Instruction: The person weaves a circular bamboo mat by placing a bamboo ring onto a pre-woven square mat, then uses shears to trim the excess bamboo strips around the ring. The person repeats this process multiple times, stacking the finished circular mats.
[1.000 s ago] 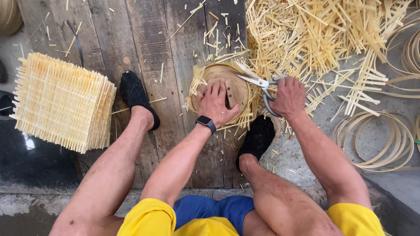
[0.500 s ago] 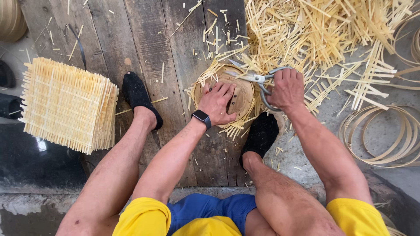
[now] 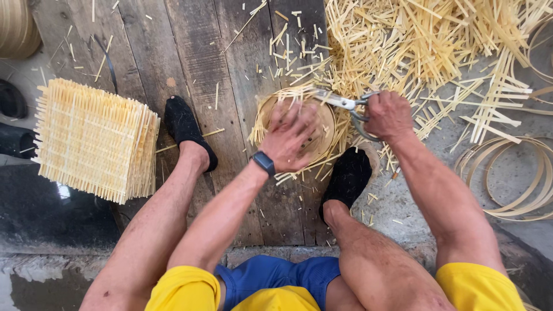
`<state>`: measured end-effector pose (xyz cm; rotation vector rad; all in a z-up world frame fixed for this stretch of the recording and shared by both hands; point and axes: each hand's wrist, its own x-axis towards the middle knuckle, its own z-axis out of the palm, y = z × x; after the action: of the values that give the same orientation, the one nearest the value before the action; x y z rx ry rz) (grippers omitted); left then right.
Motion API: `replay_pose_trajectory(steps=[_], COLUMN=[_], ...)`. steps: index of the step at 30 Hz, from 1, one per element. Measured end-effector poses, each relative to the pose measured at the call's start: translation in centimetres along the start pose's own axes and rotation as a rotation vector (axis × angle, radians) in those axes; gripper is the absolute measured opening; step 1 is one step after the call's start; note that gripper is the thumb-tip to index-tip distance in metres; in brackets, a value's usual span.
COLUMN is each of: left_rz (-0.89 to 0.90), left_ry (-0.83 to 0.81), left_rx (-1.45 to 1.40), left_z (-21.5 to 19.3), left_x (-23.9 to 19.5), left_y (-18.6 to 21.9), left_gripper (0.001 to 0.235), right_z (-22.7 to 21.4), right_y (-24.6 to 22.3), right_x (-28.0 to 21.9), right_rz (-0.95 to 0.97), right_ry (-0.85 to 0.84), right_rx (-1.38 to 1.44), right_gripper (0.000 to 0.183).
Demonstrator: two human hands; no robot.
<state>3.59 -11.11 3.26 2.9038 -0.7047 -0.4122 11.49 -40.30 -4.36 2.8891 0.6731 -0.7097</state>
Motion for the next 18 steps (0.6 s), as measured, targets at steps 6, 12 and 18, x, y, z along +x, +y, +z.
replay_pose_trajectory(steps=[6,12,18], left_rz=[-0.811,-0.583,-0.375], left_ry=[0.268,0.330,0.316], left_rx=[-0.508,-0.430,-0.463], left_z=[2.4,2.6,2.1], left_x=[0.4,0.5,-0.4], left_y=[4.6,4.4,2.7], left_gripper=[0.120,0.108,0.105], right_z=[-0.4,-0.1,0.3], right_y=[1.2,-0.3,0.9], right_x=[-1.6,-0.4,-0.4], right_rz=[-0.051,0.011,-0.044], right_ry=[0.305,0.168,0.210], right_rx=[-0.014,-0.050,-0.017], right_gripper=[0.054,0.028,0.024])
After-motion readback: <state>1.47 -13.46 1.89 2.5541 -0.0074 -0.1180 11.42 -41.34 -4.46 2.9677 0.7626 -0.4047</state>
